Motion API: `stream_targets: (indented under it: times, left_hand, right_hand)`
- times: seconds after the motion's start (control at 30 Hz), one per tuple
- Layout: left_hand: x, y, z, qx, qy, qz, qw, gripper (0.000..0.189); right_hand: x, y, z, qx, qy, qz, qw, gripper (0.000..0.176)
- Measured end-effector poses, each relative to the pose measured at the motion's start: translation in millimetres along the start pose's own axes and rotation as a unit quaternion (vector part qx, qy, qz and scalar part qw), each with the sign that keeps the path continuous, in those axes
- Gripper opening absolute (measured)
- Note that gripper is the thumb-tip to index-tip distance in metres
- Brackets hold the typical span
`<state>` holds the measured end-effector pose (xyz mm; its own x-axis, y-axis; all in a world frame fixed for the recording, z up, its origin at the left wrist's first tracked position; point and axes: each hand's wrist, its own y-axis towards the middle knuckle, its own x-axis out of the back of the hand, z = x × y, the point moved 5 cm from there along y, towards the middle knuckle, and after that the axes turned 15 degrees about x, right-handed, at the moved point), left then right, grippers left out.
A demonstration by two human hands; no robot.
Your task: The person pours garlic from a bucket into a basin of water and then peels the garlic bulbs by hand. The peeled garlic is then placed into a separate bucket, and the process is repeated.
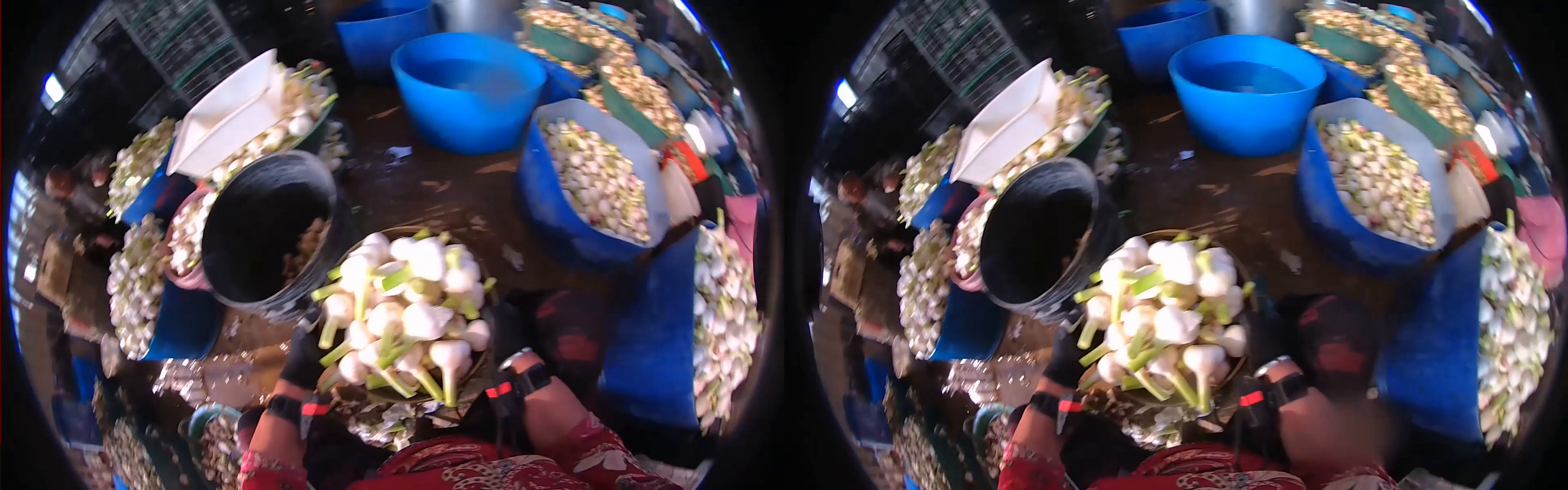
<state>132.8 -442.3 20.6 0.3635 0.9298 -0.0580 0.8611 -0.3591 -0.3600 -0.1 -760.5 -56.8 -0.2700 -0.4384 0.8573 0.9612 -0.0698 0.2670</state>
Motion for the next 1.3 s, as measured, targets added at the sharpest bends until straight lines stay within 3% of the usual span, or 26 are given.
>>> stream_targets:
  times: [0.03,0.07,0.1,0.13,0.2,0.23,0.27,0.33,0.4,0.43,0.47,0.5,0.63,0.73,0.8,0.87,0.93,1.0,1.13,1.17,1.27,1.3]
  left_hand:
    - [0.2,2.8,8.6,0.025,-0.037,0.028,0.999,0.022]
    - [1.2,6.9,15.9,0.050,-0.069,0.052,0.995,0.023]
    - [0.9,3.9,9.8,-0.048,0.138,0.002,0.989,0.025]
    - [-3.4,-4.2,2.4,-0.150,0.332,-0.058,0.930,0.026]
    - [-14.9,-9.2,0.1,-0.142,0.309,-0.046,0.939,0.029]
    - [-26.2,-13.7,-3.0,-0.181,0.429,-0.043,0.884,0.028]
    - [-36.6,-16.4,-6.8,-0.223,0.541,-0.042,0.810,0.028]
    - [-45.5,-26.7,-12.3,-0.260,0.536,-0.042,0.802,0.033]
    - [-51.0,-25.9,-7.5,-0.275,0.541,-0.070,0.792,0.046]
    - [-53.8,-8.7,-6.9,-0.287,0.537,-0.065,0.791,0.046]
    - [-57.9,-1.8,2.9,-0.285,0.524,-0.061,0.800,0.045]
    - [-59.7,8.2,8.6,-0.283,0.512,-0.060,0.809,0.044]
    - [-51.2,34.2,27.5,-0.247,0.479,-0.060,0.840,0.041]
    - [-30.4,33.0,45.2,-0.203,0.459,-0.066,0.863,0.039]
    - [-17.3,31.2,51.8,-0.178,0.441,-0.074,0.877,0.038]
    - [-6.1,36.0,52.3,-0.161,0.417,-0.086,0.891,0.037]
    - [6.5,45.1,50.8,-0.147,0.390,-0.097,0.904,0.037]
    - [9.8,68.1,45.6,-0.138,0.356,-0.100,0.919,0.037]
    - [-22.9,92.3,44.9,-0.168,0.325,-0.102,0.925,0.037]
    - [-34.7,97.7,45.4,-0.175,0.317,-0.101,0.927,0.037]
    - [-79.0,117.5,40.1,-0.201,0.296,-0.094,0.929,0.037]
    - [-90.4,120.8,33.6,-0.209,0.296,-0.092,0.928,0.037]
  right_hand:
    - [12.1,7.3,6.1,0.049,-0.035,-0.038,0.998,0.013]
    - [11.1,16.3,4.4,0.004,-0.012,0.043,0.999,0.012]
    - [17.8,29.6,4.1,-0.034,0.021,0.092,0.995,0.014]
    - [11.6,31.8,-7.1,-0.009,0.018,-0.005,1.000,0.015]
    - [23.8,57.4,-12.4,-0.068,0.062,0.084,0.992,0.017]
    - [18.2,75.3,-18.3,-0.010,-0.027,0.182,0.983,0.020]
    - [39.8,86.6,-12.2,0.000,0.020,0.181,0.983,0.020]
    - [49.8,109.4,-24.1,-0.040,0.042,0.171,0.984,0.019]
    - [27.4,137.0,-46.2,0.058,-0.013,0.206,0.977,0.022]
    - [40.7,149.8,-45.2,0.034,0.034,0.233,0.971,0.025]
    - [51.8,154.5,-53.2,-0.087,0.137,0.239,0.957,0.029]
    - [17.6,165.9,-72.4,0.027,0.080,0.234,0.968,0.028]
    - [9.3,193.8,-83.5,0.113,0.072,0.270,0.954,0.023]
    - [10.7,190.3,-86.2,0.073,0.127,0.253,0.956,0.027]
    - [31.3,175.7,-90.6,-0.131,0.316,0.222,0.913,0.038]
    - [32.2,167.8,-95.8,-0.175,0.369,0.168,0.897,0.039]
    - [-13.9,164.3,-105.4,-0.052,0.369,0.212,0.903,0.040]
    - [42.1,151.6,-93.7,-0.150,0.354,0.235,0.893,0.040]
    - [25.9,145.9,-107.9,-0.014,0.299,0.266,0.916,0.042]
    - [57.0,141.5,-102.4,-0.159,0.356,0.271,0.880,0.041]
    - [4.2,150.9,-109.7,-0.022,0.310,0.212,0.927,0.037]
    - [-8.0,147.1,-112.4,-0.132,0.388,0.195,0.891,0.034]
